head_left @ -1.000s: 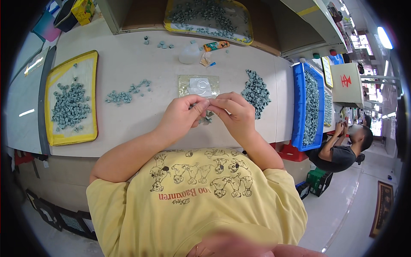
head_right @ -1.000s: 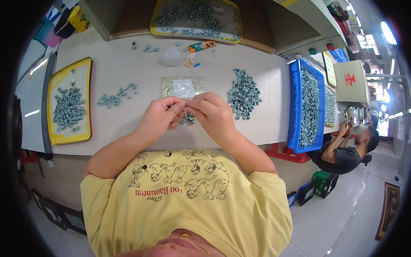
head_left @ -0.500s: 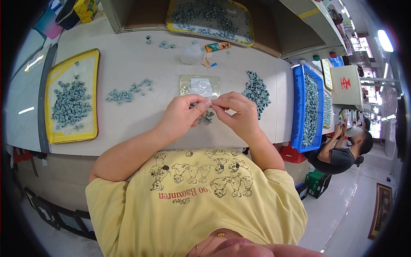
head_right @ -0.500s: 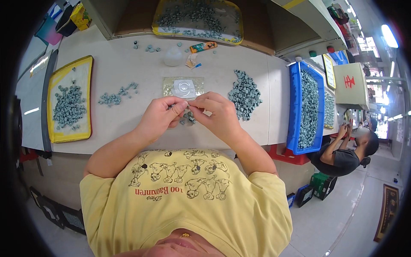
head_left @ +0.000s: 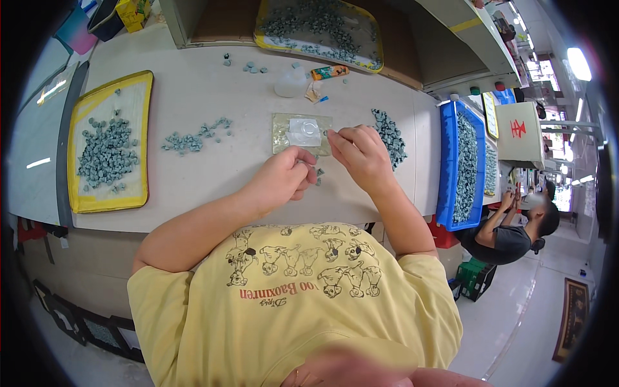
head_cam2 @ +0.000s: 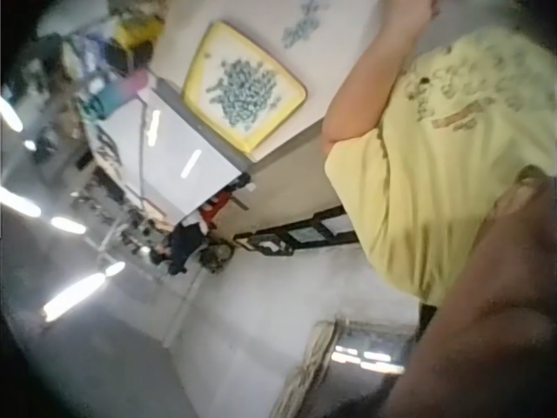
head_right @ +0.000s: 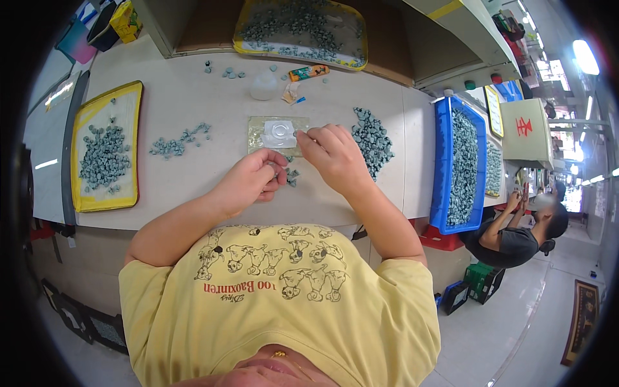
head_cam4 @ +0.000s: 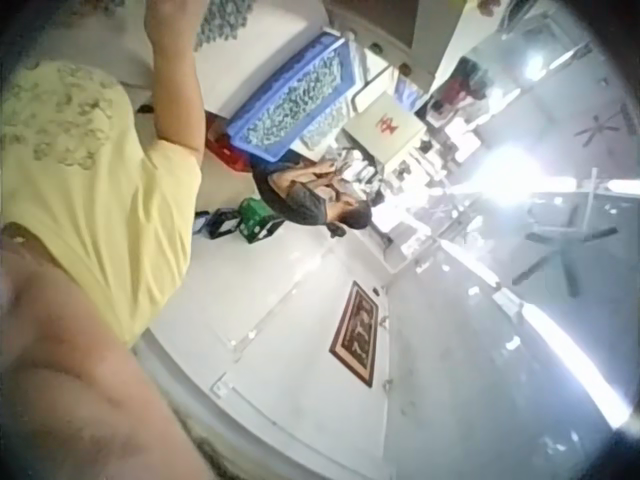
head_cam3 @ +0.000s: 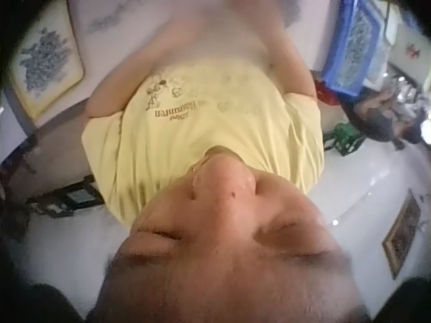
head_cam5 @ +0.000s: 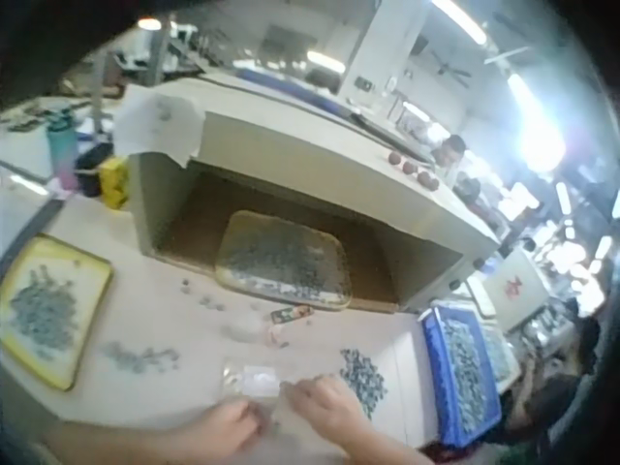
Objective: The person assembles small components by attaching rings onto them by hand. The person then opens a small beverage carton and handles a wireless earbud charging case.
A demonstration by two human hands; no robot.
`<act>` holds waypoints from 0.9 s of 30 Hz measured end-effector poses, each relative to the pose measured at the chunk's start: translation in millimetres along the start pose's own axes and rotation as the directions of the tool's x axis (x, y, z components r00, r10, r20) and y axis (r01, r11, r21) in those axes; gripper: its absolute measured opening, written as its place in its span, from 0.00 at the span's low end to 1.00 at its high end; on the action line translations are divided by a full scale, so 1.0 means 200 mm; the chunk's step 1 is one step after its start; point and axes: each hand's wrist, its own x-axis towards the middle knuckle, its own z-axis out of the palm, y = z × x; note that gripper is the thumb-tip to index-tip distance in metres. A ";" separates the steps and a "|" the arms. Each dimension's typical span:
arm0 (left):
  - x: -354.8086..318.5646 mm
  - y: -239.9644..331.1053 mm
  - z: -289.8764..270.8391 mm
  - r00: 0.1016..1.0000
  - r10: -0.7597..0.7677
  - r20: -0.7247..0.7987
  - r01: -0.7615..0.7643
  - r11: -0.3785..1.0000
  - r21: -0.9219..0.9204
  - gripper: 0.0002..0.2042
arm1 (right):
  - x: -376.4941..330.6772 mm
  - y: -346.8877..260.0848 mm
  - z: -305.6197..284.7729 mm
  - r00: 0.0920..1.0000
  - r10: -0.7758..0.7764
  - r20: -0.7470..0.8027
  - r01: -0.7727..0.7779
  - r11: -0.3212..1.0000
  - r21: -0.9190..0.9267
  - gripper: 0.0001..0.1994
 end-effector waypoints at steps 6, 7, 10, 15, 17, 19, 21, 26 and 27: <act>-0.02 0.02 -0.01 0.999 0.033 -0.006 -0.033 0.998 0.044 0.05 | 0.03 0.00 0.03 0.996 -0.083 0.013 0.084 0.995 -0.054 0.17; -0.02 0.02 -0.02 0.999 0.033 -0.007 -0.033 0.998 0.044 0.05 | 0.03 0.00 0.04 0.996 -0.090 0.019 0.091 0.994 -0.054 0.17; -0.02 0.02 -0.02 1.000 0.016 0.021 -0.016 1.000 0.016 0.07 | 0.04 0.01 0.05 0.991 -0.130 0.038 0.132 0.989 -0.062 0.16; -0.01 -0.01 -0.08 0.999 0.008 0.047 -0.008 1.000 -0.001 0.10 | 0.05 -0.01 0.08 0.989 -0.137 0.058 0.141 0.988 -0.070 0.16; -0.02 -0.01 -0.09 0.999 0.002 0.052 -0.003 1.000 0.016 0.10 | 0.06 -0.02 0.08 0.988 -0.143 0.056 0.147 0.986 -0.080 0.16; -0.02 -0.01 -0.09 0.998 -0.003 0.057 0.002 0.999 0.033 0.10 | 0.06 -0.03 0.08 0.992 -0.110 0.058 0.112 0.993 -0.040 0.14; -0.01 -0.03 -0.10 0.998 0.037 0.056 -0.040 0.998 0.046 0.10 | 0.04 -0.04 0.11 1.000 0.011 -0.012 -0.010 0.998 0.061 0.12; -0.02 -0.03 -0.09 0.997 0.077 0.002 -0.077 0.992 0.102 0.10 | 0.05 -0.09 0.09 0.842 0.535 0.072 -0.508 0.742 0.438 0.07; -0.02 -0.03 -0.09 0.997 0.079 -0.021 -0.076 0.991 0.113 0.10 | 0.06 -0.09 0.08 0.741 0.654 0.154 -0.603 0.547 0.580 0.06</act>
